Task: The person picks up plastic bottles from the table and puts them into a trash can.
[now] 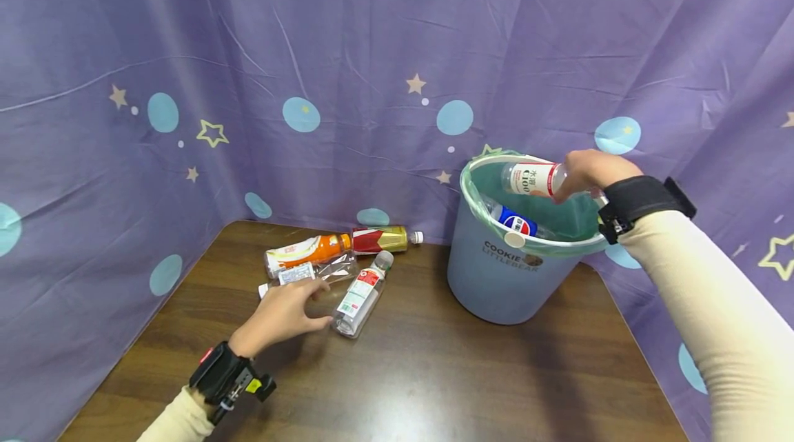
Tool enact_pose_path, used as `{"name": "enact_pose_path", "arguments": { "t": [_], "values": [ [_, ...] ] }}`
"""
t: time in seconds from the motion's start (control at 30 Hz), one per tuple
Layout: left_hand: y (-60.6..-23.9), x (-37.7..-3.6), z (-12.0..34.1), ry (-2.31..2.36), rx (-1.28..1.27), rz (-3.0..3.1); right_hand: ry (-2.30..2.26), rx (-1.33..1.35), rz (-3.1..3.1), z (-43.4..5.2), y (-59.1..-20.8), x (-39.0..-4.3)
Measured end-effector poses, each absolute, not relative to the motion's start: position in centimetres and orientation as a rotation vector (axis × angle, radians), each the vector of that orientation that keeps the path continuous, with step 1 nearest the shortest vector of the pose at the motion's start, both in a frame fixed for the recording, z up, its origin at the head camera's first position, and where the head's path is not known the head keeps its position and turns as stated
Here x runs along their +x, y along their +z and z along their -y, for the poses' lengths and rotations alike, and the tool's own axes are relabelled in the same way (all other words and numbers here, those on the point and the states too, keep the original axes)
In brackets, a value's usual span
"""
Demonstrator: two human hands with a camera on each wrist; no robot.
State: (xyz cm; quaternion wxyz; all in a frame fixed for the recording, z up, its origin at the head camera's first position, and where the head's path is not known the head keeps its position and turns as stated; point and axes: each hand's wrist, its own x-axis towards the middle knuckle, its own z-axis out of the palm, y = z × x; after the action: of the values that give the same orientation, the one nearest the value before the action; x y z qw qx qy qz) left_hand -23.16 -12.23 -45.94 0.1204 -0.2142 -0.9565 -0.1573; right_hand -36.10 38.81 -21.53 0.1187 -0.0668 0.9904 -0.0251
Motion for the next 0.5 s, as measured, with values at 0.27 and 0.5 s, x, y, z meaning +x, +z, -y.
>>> {"name": "enact_pose_path", "arguments": {
  "t": [0.27,0.5],
  "values": [
    [-45.9,-23.2,12.2,-0.463,-0.606,2.816,-0.114,-0.170,-2.771,-39.5,-22.3,-37.7],
    [-46.0,-22.9,12.0,-0.502,-0.603,2.831,-0.205,-0.140,-2.690,-39.6,-23.1,-38.3]
  ]
}}
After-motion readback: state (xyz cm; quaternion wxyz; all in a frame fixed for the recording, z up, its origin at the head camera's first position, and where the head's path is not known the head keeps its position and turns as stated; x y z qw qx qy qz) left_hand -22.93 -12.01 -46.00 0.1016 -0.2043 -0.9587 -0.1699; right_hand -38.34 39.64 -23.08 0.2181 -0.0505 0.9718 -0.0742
